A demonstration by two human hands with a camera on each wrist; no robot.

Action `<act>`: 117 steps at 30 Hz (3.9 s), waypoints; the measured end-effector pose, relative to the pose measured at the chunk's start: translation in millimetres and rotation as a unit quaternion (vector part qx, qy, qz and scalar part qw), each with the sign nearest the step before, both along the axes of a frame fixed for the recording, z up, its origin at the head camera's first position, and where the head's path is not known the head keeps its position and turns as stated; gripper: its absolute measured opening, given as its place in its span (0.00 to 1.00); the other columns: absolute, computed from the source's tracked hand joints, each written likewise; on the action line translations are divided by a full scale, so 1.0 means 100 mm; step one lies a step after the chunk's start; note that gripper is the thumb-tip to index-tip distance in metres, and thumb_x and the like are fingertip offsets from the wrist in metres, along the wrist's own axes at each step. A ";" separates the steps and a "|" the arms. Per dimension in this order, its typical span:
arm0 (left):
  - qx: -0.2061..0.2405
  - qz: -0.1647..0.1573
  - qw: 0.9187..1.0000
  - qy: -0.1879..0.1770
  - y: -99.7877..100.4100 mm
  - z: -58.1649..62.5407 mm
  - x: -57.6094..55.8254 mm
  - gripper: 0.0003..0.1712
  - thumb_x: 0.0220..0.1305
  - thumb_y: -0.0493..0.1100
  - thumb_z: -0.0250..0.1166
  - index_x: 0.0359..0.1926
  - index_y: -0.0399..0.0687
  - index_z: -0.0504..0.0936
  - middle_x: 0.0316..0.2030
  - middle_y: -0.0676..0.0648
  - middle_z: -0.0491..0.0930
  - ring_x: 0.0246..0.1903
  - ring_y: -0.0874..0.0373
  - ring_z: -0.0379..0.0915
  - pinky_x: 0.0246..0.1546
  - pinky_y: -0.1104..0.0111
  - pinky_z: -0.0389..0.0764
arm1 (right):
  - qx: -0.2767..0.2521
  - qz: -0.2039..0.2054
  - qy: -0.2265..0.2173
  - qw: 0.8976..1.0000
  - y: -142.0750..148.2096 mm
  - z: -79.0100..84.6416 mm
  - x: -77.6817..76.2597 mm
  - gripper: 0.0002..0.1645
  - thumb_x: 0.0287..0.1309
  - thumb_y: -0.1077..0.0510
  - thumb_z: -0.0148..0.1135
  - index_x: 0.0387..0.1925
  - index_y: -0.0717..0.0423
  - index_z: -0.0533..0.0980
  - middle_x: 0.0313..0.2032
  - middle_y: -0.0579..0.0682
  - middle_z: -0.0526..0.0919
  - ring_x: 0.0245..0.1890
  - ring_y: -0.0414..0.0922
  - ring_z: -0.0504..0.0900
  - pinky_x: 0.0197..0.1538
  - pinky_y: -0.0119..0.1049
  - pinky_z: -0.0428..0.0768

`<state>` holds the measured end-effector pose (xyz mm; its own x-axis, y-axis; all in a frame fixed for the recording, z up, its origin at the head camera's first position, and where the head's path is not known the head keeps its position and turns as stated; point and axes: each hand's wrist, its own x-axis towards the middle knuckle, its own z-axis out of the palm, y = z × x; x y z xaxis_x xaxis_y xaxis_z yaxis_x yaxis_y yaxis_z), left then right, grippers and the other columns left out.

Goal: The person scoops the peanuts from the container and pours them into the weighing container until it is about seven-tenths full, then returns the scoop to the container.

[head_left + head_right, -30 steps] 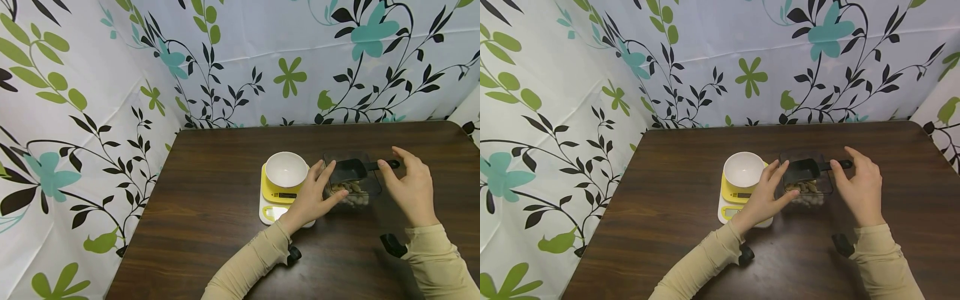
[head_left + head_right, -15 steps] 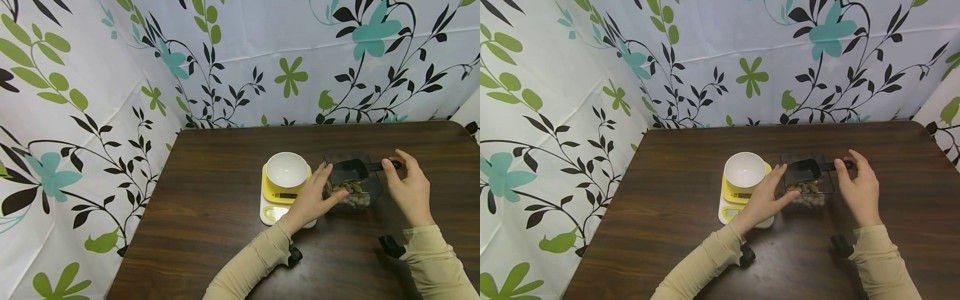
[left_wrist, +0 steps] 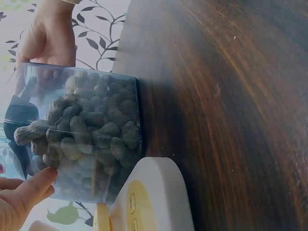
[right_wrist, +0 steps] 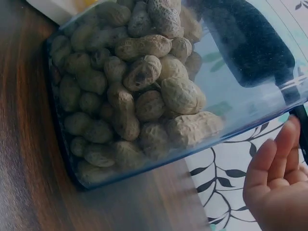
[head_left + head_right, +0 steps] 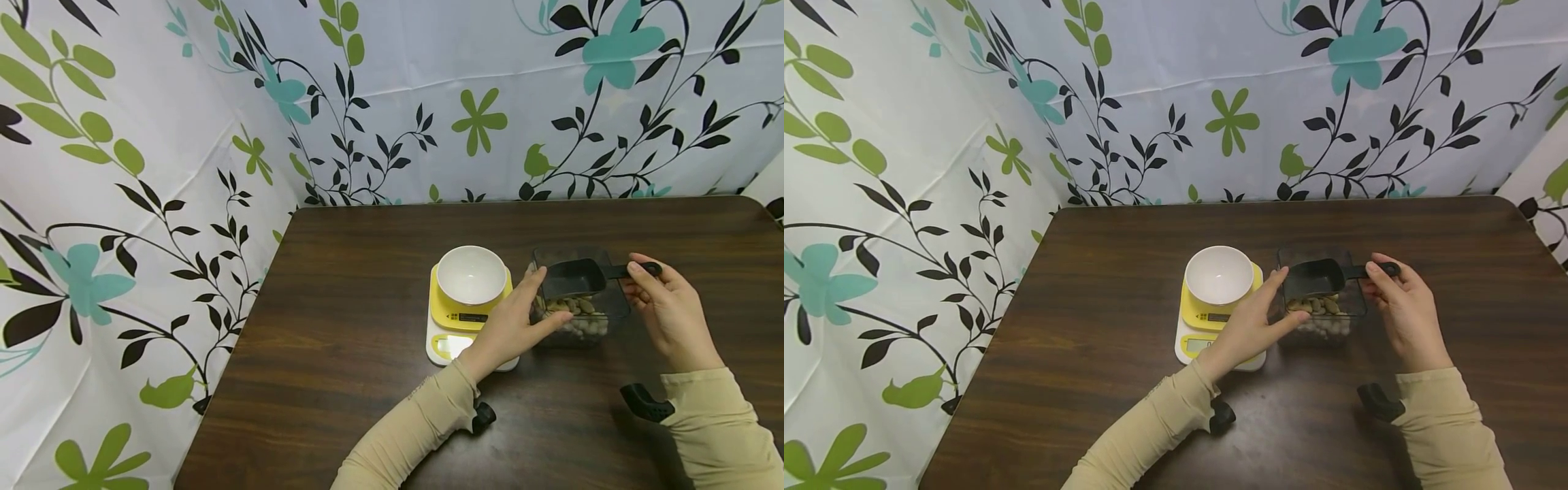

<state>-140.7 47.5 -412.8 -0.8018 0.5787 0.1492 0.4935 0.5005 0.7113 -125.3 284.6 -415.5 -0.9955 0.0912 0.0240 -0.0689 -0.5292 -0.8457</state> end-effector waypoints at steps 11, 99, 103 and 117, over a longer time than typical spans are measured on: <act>-0.009 0.002 1.000 -0.013 0.01 0.01 -0.02 0.43 0.66 0.62 0.51 0.73 0.55 0.44 0.73 0.51 0.46 0.72 0.63 0.43 0.66 0.68 0.63 | -0.110 0.035 0.085 0.990 0.02 -0.07 -0.04 0.20 0.64 0.74 0.41 0.50 0.62 0.76 0.30 0.55 0.84 0.30 0.45 0.82 0.37 0.31 0.78; -0.003 0.000 0.999 -0.034 0.01 0.05 -0.04 0.43 0.63 0.62 0.55 0.73 0.60 0.47 0.72 0.46 0.49 0.18 0.67 0.65 0.20 0.80 0.68 | 0.289 -0.095 0.109 0.946 -0.07 0.16 -0.08 0.09 0.59 0.69 0.57 0.39 0.56 0.71 0.30 0.39 0.83 0.26 0.32 0.82 0.32 0.19 0.77; 0.002 -0.004 1.000 -0.026 0.00 0.06 -0.05 0.43 0.63 0.61 0.56 0.73 0.59 0.48 0.72 0.45 0.49 0.18 0.67 0.64 0.20 0.81 0.68 | 0.349 -0.092 0.090 0.928 -0.02 0.15 -0.03 0.11 0.61 0.67 0.55 0.43 0.53 0.71 0.26 0.35 0.83 0.25 0.30 0.80 0.31 0.18 0.74; -0.020 -0.014 1.000 -0.020 0.02 0.07 0.01 0.42 0.64 0.61 0.55 0.73 0.58 0.48 0.72 0.54 0.52 0.39 0.70 0.77 0.46 0.81 0.73 | 0.544 -0.095 0.048 0.832 0.08 0.14 0.13 0.12 0.66 0.57 0.51 0.48 0.37 0.68 0.22 0.24 0.74 0.22 0.31 0.68 0.23 0.29 0.61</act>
<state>-139.8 49.7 -405.9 -0.7906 0.6051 0.0934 0.4787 0.5158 0.7105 -112.2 293.1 -401.7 -0.9544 0.1178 0.2741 -0.1598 0.5740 -0.8031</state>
